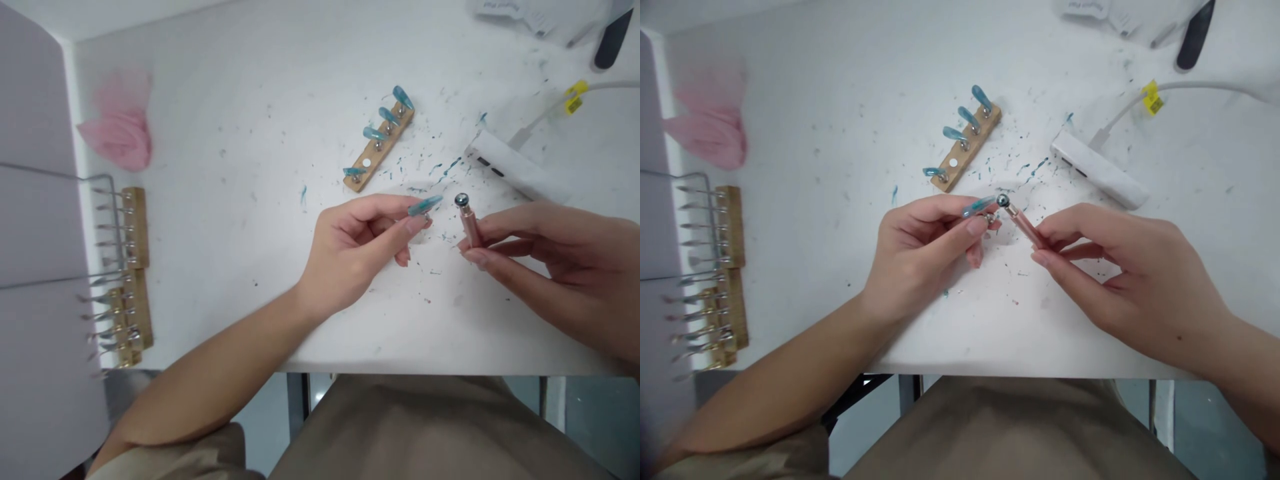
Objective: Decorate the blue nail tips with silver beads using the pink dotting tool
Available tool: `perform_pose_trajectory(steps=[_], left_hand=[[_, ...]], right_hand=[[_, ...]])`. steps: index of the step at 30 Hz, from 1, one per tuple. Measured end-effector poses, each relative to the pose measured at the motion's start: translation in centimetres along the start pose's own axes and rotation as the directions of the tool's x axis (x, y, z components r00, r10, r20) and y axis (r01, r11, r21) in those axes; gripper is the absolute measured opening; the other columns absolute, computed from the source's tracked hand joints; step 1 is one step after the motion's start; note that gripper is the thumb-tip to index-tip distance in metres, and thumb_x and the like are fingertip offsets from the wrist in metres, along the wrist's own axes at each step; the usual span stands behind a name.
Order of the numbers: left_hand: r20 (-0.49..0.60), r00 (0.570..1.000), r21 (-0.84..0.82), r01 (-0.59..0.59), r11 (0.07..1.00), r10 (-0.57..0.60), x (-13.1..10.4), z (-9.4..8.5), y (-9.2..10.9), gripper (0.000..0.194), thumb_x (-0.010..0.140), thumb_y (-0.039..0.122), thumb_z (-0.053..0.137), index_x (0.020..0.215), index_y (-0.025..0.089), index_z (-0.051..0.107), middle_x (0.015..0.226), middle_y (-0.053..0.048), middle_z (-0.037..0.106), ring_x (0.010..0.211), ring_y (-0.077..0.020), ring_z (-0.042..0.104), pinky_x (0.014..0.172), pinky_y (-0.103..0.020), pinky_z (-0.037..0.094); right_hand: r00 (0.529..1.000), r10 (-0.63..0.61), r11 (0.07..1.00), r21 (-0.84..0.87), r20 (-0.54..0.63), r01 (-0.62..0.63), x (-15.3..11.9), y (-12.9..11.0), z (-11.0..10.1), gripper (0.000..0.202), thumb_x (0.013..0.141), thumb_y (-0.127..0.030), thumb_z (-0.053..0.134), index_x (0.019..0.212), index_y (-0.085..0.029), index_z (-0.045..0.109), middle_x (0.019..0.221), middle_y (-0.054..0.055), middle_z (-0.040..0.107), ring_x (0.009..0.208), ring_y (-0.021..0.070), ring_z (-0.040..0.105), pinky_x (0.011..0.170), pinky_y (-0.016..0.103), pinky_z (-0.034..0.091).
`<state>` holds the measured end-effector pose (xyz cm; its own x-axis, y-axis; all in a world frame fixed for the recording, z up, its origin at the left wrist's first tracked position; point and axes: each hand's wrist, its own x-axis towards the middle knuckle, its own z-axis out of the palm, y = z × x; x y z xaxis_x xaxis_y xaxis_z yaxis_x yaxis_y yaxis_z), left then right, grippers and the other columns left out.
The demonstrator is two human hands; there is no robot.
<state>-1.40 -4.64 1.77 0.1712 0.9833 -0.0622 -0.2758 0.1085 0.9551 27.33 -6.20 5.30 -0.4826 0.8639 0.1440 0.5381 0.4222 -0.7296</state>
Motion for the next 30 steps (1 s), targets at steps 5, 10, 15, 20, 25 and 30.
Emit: perform_pose_trajectory(steps=[5,10,15,20,25,30], left_hand=[[0.0,1.0,-0.039,0.024,0.999,-0.024,-0.02,-0.09,-0.19,0.018,0.1,0.046,0.118,0.107,0.035,0.105,0.092,0.001,0.097,0.06,-0.0099,0.079,0.064,-0.023,0.074],[0.007,0.999,-0.052,0.051,0.997,-0.05,-0.02,-0.1,-0.22,0.022,0.095,0.041,0.122,0.107,0.034,0.104,0.098,0.001,0.1,0.061,-0.0111,0.081,0.064,-0.025,0.076],[0.035,0.997,-0.111,0.078,0.991,-0.074,0.01,0.14,-0.07,0.026,0.09,0.026,0.123,0.105,0.035,0.105,0.097,0.004,0.1,0.061,-0.0097,0.08,0.064,-0.021,0.075],[0.05,0.998,-0.108,0.055,0.993,-0.049,0.2,0.13,-0.09,0.027,0.09,0.023,0.123,0.107,0.036,0.106,0.093,0.004,0.098,0.06,-0.0081,0.079,0.064,-0.018,0.073],[0.042,0.998,-0.074,0.041,0.996,-0.038,0.4,0.13,0.01,0.025,0.089,0.026,0.123,0.104,0.034,0.105,0.086,0.004,0.094,0.057,-0.0084,0.077,0.06,-0.019,0.072],[0.026,0.999,-0.001,0.029,1.0,-0.029,0.38,0.14,0.06,0.024,0.092,0.039,0.123,0.102,0.031,0.103,0.091,0.001,0.097,0.058,-0.0112,0.078,0.059,-0.023,0.073]], right_hand=[[0.998,-0.068,0.998,0.004,0.014,0.068,0.25,0.53,0.34,0.03,0.143,-0.038,0.074,0.137,-0.017,0.094,0.13,-0.004,0.088,0.111,-0.0006,0.092,0.075,-0.011,0.057],[0.997,-0.077,0.997,0.017,0.004,0.077,0.18,0.94,0.69,0.03,0.142,-0.038,0.075,0.136,-0.017,0.095,0.128,-0.004,0.088,0.105,-0.0016,0.09,0.073,-0.009,0.056],[0.981,0.15,0.985,0.066,0.127,-0.159,0.49,0.38,0.49,0.051,0.14,-0.059,0.072,0.139,-0.019,0.103,0.13,0.004,0.088,0.105,0.0056,0.09,0.077,0.0,0.064],[0.967,0.192,0.971,0.112,0.169,-0.213,0.62,0.4,0.67,0.058,0.135,-0.065,0.073,0.13,-0.014,0.1,0.124,0.006,0.087,0.101,0.0054,0.088,0.069,0.001,0.056],[0.955,0.174,0.966,0.144,0.241,-0.213,0.78,0.23,0.33,0.053,0.136,-0.056,0.067,0.13,-0.015,0.099,0.122,0.006,0.086,0.1,0.0037,0.087,0.068,0.0,0.055],[0.946,0.194,0.963,0.133,0.261,-0.235,0.91,0.08,0.24,0.057,0.136,-0.061,0.066,0.132,-0.015,0.099,0.123,0.007,0.086,0.101,0.0048,0.087,0.063,0.001,0.05]])
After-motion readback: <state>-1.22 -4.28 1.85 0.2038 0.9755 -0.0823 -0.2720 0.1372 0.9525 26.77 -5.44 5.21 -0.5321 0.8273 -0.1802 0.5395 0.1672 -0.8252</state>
